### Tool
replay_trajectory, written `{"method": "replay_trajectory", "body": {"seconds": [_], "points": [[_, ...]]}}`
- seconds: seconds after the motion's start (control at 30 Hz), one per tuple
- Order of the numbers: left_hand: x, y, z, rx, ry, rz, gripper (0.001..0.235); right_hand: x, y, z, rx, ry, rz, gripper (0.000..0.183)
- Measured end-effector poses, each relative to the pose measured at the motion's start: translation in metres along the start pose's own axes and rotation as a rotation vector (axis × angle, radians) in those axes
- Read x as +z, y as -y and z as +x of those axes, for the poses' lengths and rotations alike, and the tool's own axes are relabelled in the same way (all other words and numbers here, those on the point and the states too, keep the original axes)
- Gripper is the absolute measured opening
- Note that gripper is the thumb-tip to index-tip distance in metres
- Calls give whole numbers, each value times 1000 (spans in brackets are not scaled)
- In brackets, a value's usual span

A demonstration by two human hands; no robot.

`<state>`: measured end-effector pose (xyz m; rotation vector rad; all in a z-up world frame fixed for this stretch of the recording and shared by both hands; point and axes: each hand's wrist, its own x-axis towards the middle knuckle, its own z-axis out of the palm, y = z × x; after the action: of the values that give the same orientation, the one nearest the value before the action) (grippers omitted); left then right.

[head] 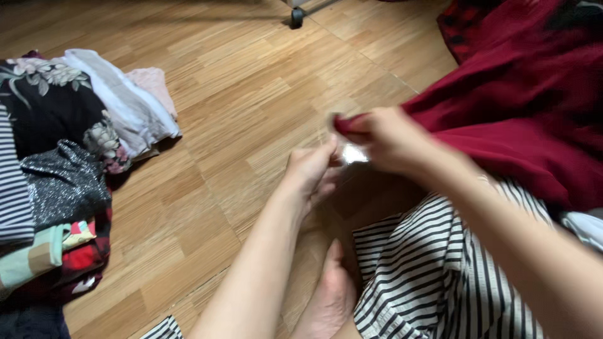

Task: The person folds a maroon shirt and a red top by hand while sitting on the floor, placing each folded item into a stack.

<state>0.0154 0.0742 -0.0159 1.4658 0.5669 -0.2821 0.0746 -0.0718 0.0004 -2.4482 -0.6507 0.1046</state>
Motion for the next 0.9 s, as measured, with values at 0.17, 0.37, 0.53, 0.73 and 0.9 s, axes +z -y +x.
{"method": "replay_trajectory", "body": {"seconds": [0.17, 0.37, 0.53, 0.73, 0.9], "points": [[-58, -6, -55, -235, 179, -726, 35, 84, 76, -4, 4, -30, 381, 12], [-180, 109, 38, -111, -185, -846, 25, 137, 120, -53, -407, -89, 52, 31], [-254, 110, -2, -42, -448, -845, 31, 155, 102, -63, -293, -105, -478, 102], [-294, 114, -73, -21, -880, -1035, 34, 166, 112, -76, -490, 80, -405, 39], [-230, 91, -135, -460, -512, -367, 52, 152, 153, -117, -640, 373, 369, 12]]}}
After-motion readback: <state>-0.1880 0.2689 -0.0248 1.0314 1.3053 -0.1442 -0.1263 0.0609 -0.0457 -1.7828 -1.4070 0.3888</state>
